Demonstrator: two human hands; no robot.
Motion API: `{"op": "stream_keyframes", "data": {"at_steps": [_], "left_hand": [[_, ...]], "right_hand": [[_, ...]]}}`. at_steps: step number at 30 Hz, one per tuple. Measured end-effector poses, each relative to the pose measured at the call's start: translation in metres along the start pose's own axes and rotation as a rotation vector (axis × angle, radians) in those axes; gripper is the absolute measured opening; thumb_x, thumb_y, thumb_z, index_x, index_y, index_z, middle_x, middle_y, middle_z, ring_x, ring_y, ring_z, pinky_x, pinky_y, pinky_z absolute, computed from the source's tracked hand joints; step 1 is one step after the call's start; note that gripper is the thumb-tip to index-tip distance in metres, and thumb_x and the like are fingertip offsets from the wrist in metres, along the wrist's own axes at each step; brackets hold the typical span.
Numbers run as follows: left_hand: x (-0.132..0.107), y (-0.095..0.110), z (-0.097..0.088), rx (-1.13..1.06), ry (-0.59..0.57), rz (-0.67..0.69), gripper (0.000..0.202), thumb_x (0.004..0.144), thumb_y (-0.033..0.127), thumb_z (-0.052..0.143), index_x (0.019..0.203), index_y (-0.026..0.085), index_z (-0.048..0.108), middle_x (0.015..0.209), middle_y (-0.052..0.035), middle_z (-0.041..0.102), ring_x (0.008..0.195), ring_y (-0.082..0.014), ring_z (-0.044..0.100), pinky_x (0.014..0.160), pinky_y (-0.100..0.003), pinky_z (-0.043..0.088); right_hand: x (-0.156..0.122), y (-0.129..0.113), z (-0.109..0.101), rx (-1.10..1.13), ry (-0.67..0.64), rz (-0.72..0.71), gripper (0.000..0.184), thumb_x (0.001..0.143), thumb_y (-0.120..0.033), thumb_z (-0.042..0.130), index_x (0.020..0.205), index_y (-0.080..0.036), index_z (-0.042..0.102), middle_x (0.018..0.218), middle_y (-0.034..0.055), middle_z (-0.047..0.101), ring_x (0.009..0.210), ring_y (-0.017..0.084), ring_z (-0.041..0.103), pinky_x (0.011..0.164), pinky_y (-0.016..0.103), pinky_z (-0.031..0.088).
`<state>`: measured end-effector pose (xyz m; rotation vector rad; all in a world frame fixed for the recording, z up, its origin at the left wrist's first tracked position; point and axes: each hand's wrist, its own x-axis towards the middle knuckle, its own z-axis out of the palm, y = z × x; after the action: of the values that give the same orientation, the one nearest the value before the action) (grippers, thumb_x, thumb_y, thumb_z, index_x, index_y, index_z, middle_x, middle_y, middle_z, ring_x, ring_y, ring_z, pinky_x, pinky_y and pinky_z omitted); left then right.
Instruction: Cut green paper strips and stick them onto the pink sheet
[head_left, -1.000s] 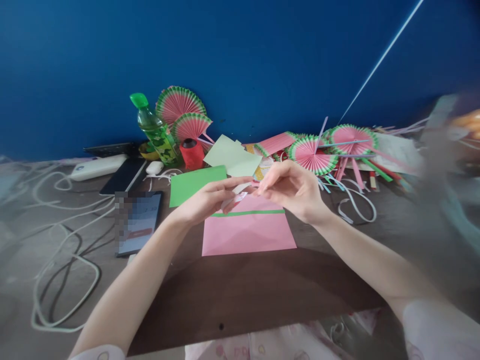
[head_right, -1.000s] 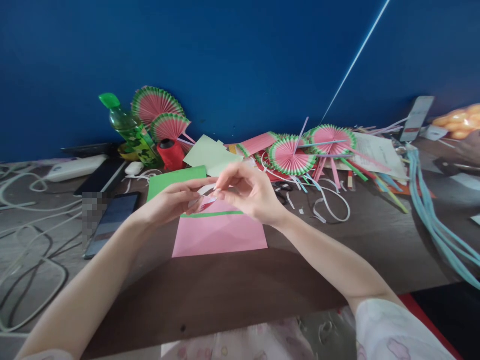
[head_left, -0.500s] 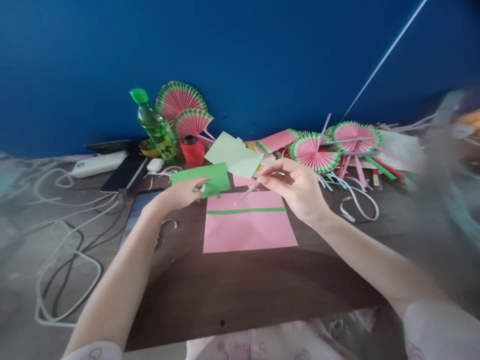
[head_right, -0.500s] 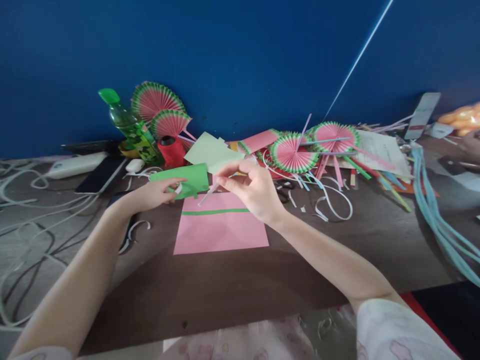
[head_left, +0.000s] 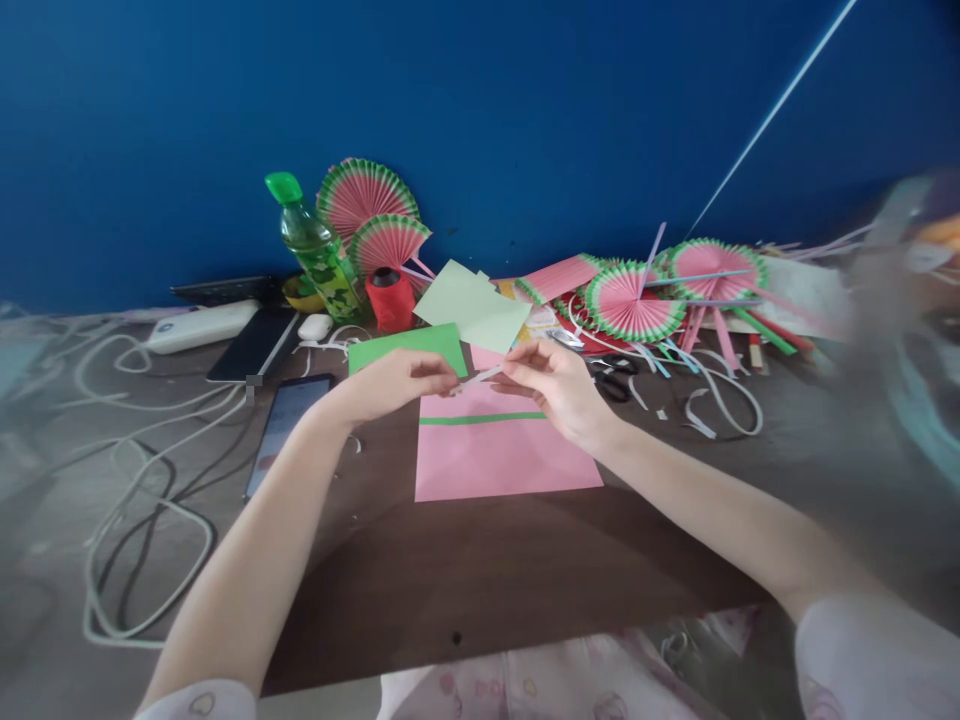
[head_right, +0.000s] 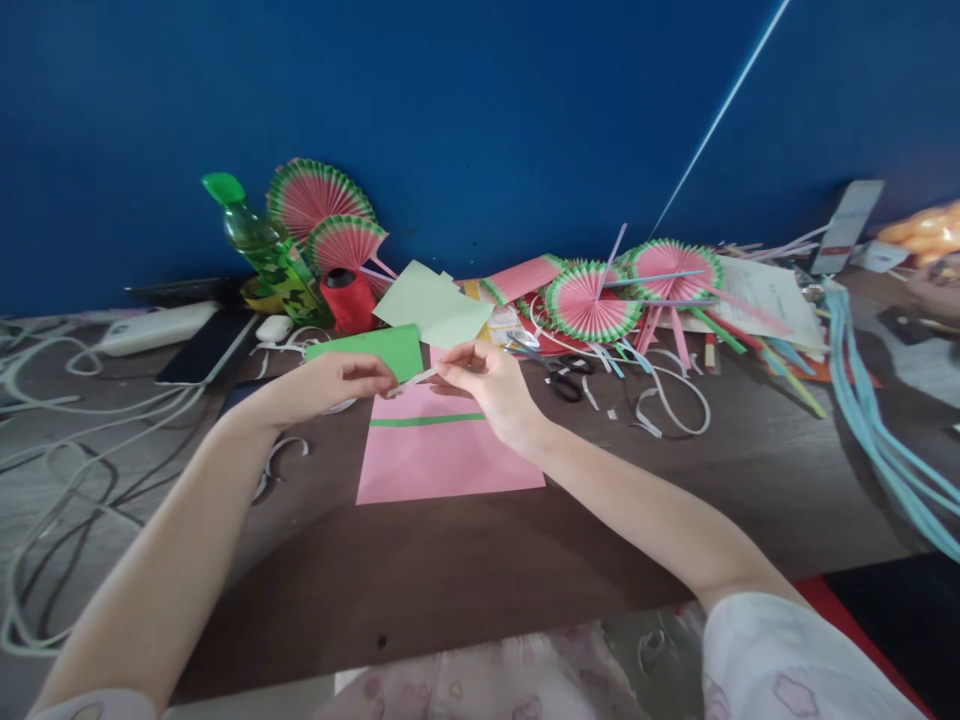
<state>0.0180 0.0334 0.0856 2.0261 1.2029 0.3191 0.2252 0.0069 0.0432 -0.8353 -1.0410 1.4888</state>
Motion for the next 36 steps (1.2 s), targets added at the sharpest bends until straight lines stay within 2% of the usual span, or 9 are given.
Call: {"op": "stream_keyframes", "data": {"at_steps": [4,11,14,18,20,24,27,33,36], "left_hand": [[0.000,-0.002,-0.001,0.034,-0.055,0.012,0.021,0.074,0.037,0.052,0.078,0.020,0.064,0.078,0.0010,0.066,0.072,-0.0151,0.057,0.068,-0.024,0.041],[-0.001,-0.004,-0.007,0.162,-0.266,-0.045,0.018,0.073,0.032,0.049,0.076,0.019,0.062,0.079,0.0033,0.065,0.076,-0.0137,0.056,0.071,-0.023,0.038],[-0.002,-0.007,-0.009,0.198,-0.281,-0.054,0.018,0.074,0.032,0.049,0.077,0.020,0.062,0.081,0.0033,0.065,0.078,-0.0141,0.056,0.071,-0.023,0.038],[-0.003,-0.010,-0.014,0.225,-0.286,-0.082,0.020,0.073,0.035,0.051,0.079,0.020,0.062,0.082,0.0019,0.065,0.080,-0.0155,0.056,0.072,-0.024,0.038],[-0.003,-0.011,-0.015,0.217,-0.293,-0.092,0.021,0.073,0.037,0.051,0.080,0.020,0.062,0.083,0.0018,0.065,0.082,-0.0156,0.056,0.073,-0.024,0.038],[-0.002,-0.014,-0.015,0.218,-0.313,-0.080,0.022,0.073,0.038,0.051,0.080,0.020,0.062,0.082,0.0013,0.065,0.080,-0.0156,0.056,0.073,-0.025,0.038],[0.001,-0.016,-0.013,0.229,-0.317,-0.089,0.023,0.073,0.037,0.051,0.079,0.019,0.062,0.080,0.0002,0.065,0.079,-0.0160,0.057,0.072,-0.025,0.039],[0.005,-0.018,-0.009,0.293,-0.356,-0.139,0.023,0.075,0.032,0.046,0.077,0.018,0.064,0.080,-0.0014,0.066,0.076,-0.0148,0.058,0.068,-0.023,0.040],[0.008,-0.022,-0.004,0.337,-0.348,-0.167,0.024,0.074,0.029,0.044,0.075,0.017,0.065,0.079,-0.0023,0.067,0.074,-0.0144,0.059,0.066,-0.022,0.040]], "right_hand": [[0.000,0.004,0.004,-0.003,0.007,0.030,0.022,0.063,-0.023,0.072,0.074,-0.017,0.055,0.068,-0.0033,0.062,0.070,0.014,0.066,0.077,0.035,0.054],[0.009,0.003,-0.001,-0.375,-0.063,0.159,0.025,0.061,-0.021,0.071,0.078,-0.017,0.054,0.065,-0.0009,0.064,0.066,0.011,0.061,0.059,0.023,0.043],[0.013,-0.001,-0.002,-0.512,-0.108,0.134,0.019,0.066,-0.027,0.067,0.076,-0.017,0.053,0.062,0.0007,0.064,0.063,0.012,0.059,0.059,0.024,0.041],[0.021,-0.007,-0.004,-0.726,-0.121,0.065,0.019,0.076,-0.034,0.055,0.069,-0.016,0.057,0.051,-0.0024,0.052,0.050,0.009,0.048,0.054,0.025,0.038],[0.026,-0.011,-0.007,-0.788,-0.222,0.068,0.026,0.078,-0.037,0.051,0.068,-0.014,0.060,0.051,-0.0025,0.049,0.050,0.009,0.047,0.054,0.025,0.037],[0.034,-0.014,-0.011,-0.840,-0.535,0.132,0.031,0.076,-0.043,0.054,0.070,-0.014,0.063,0.063,0.0015,0.057,0.061,0.011,0.052,0.060,0.025,0.039],[0.035,-0.014,-0.007,-0.916,-0.623,0.164,0.025,0.073,-0.039,0.058,0.073,-0.014,0.063,0.070,0.0030,0.061,0.064,0.011,0.053,0.062,0.025,0.039],[0.034,-0.013,0.007,-1.129,-0.602,0.214,0.019,0.070,-0.032,0.059,0.066,-0.014,0.061,0.061,-0.0010,0.054,0.056,0.009,0.044,0.052,0.022,0.031],[0.037,-0.008,0.011,-1.219,-0.577,0.227,0.017,0.068,-0.032,0.059,0.065,-0.015,0.061,0.065,-0.0002,0.057,0.058,0.010,0.046,0.052,0.023,0.030]]}}
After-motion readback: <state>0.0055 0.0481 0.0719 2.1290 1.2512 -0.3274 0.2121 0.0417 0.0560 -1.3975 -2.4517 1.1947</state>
